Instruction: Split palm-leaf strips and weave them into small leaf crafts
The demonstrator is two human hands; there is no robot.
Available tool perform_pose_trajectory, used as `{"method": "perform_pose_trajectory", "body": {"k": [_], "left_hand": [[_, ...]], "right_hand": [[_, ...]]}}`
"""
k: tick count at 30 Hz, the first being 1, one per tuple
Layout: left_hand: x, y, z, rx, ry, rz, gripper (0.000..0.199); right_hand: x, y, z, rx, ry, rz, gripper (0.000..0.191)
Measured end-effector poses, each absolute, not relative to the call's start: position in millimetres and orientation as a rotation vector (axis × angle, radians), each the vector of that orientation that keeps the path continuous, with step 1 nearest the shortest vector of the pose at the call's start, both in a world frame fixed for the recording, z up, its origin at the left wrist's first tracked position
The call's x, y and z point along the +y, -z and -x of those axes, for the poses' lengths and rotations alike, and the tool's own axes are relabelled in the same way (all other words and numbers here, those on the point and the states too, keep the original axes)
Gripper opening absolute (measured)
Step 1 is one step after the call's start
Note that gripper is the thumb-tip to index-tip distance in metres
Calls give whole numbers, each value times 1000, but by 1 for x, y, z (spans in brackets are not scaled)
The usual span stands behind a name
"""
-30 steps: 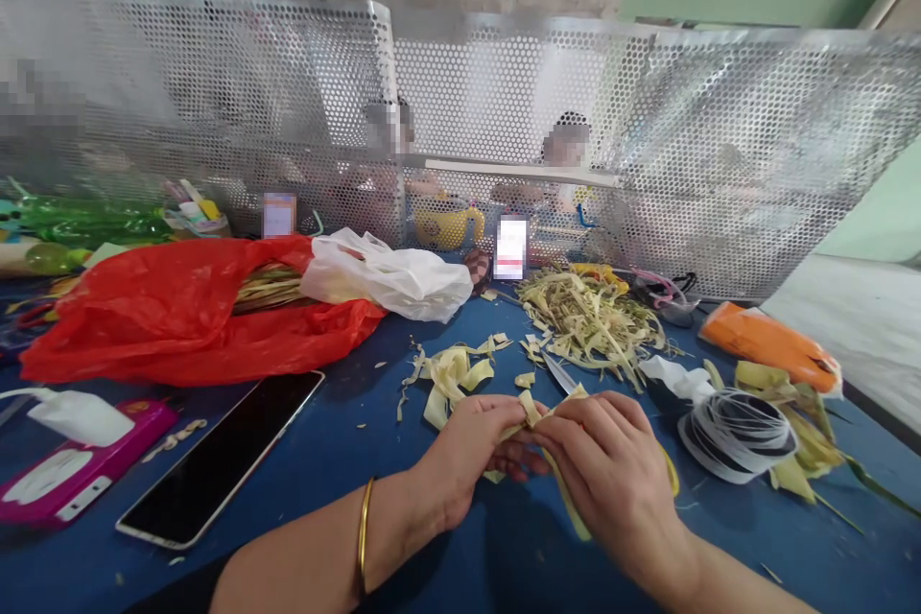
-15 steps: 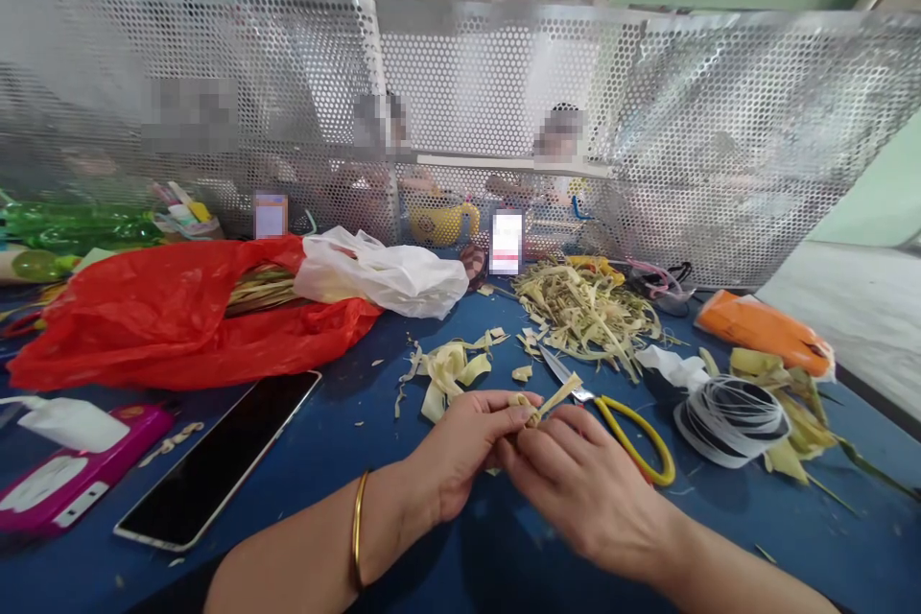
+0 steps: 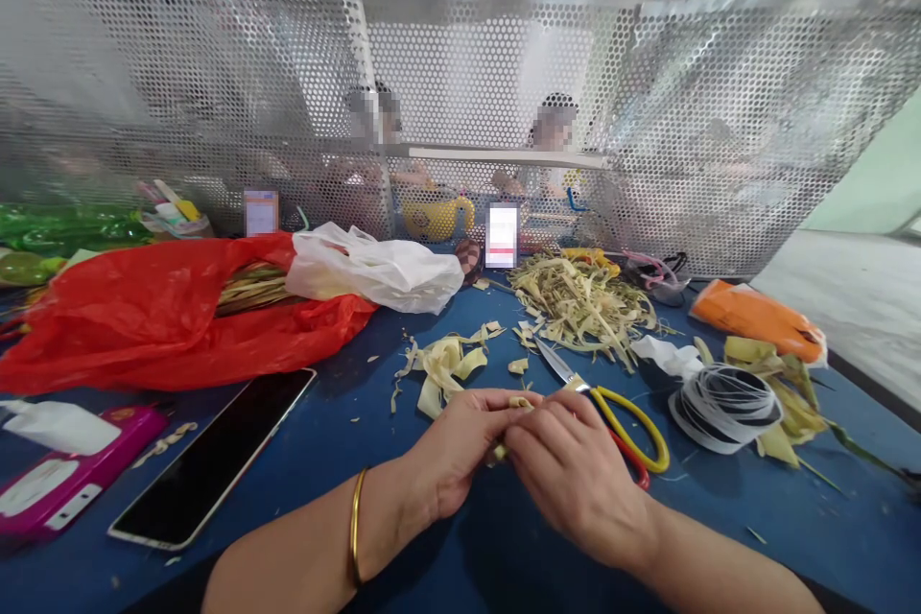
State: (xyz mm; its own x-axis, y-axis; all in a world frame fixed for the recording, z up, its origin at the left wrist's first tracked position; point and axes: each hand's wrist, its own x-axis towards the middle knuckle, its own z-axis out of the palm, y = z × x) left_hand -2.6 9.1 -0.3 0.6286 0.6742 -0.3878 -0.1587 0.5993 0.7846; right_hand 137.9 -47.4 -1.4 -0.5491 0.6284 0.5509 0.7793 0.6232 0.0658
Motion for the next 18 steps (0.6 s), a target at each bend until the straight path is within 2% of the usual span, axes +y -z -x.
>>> {"method": "perform_pose_trajectory", "body": {"k": [3,7,11,15,18], "left_hand": [[13,-1,5,783,-585,-786,31],[17,-6,7,800,-615,-772,31],[17,-6,7,839,-635,-808,32],[19,-4,5,904,-684,-826,22],[20,-5,5,950,-702,-817,20]], "right_hand": [[-44,-2,-142,-2075,186,1291,13],[-38,1,-146,-1803,-99,1499,14],[-37,2,-147,-1810,-161,1552,17],[-31,-16,-157,-1986,55,1548,19],[-24,-39,-184,-2111,531,1777,19]]}}
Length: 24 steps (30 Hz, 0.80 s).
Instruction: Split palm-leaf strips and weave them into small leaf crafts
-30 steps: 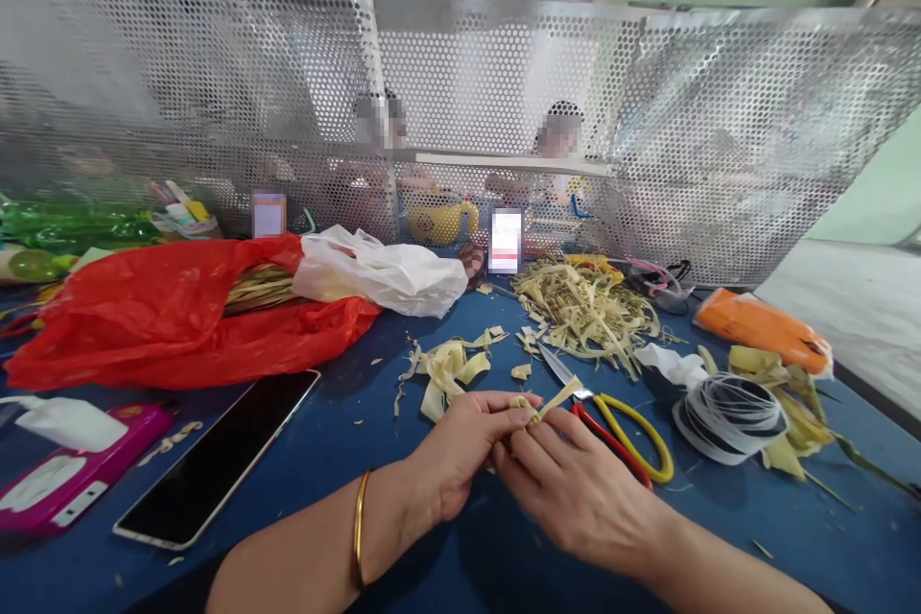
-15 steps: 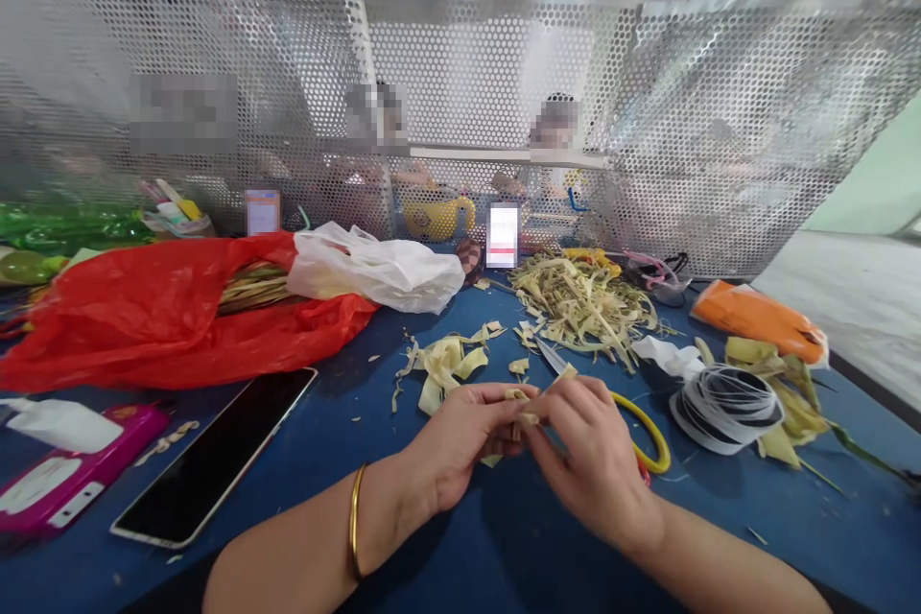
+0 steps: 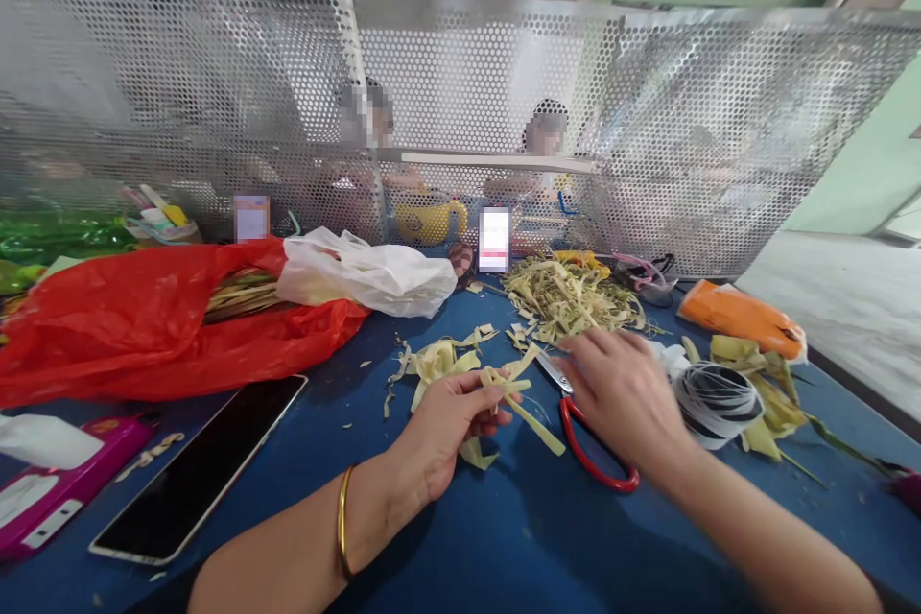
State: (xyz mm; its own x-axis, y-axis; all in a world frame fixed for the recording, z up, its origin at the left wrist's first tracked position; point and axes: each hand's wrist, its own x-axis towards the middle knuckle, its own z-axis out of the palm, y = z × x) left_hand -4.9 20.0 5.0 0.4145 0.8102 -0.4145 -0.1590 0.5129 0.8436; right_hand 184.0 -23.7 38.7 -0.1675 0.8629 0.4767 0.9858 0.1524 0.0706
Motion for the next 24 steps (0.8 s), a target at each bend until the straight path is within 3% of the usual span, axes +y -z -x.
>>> {"method": "perform_pose_trajectory", "body": {"k": [2,4,8,13,16,19,21,24], "left_hand": [[19,-5,5,957,-680,-819,20],[18,-4,5,941,-650,-832,21],[16,-1,5,911,-618,-852,24],[16,-1,6,897,-610,-866,28],[17,-1,6,905,-610,-863,31],[17,-1,7,912,-615,-865,30],[17,-1,7,921,-618,-861,28],[16,0,6,928,-621,-852,27]], "right_hand": [[-21,-51,-209,-2101,867,2087,14],[-22,-57,-232,-2063,951,2404,12],[-23,-53,-254,-2022,707,2739,20],[-13,-44,-247,-2041,605,2774,27],[-7,-45,-244,-1960,774,2595,25],[-7,-48,-242,-1762,890,2037,13],[-11,-49,-238,-1661,583,1669,6],[-21,-50,-221,-1504,-128,1300,12]]}}
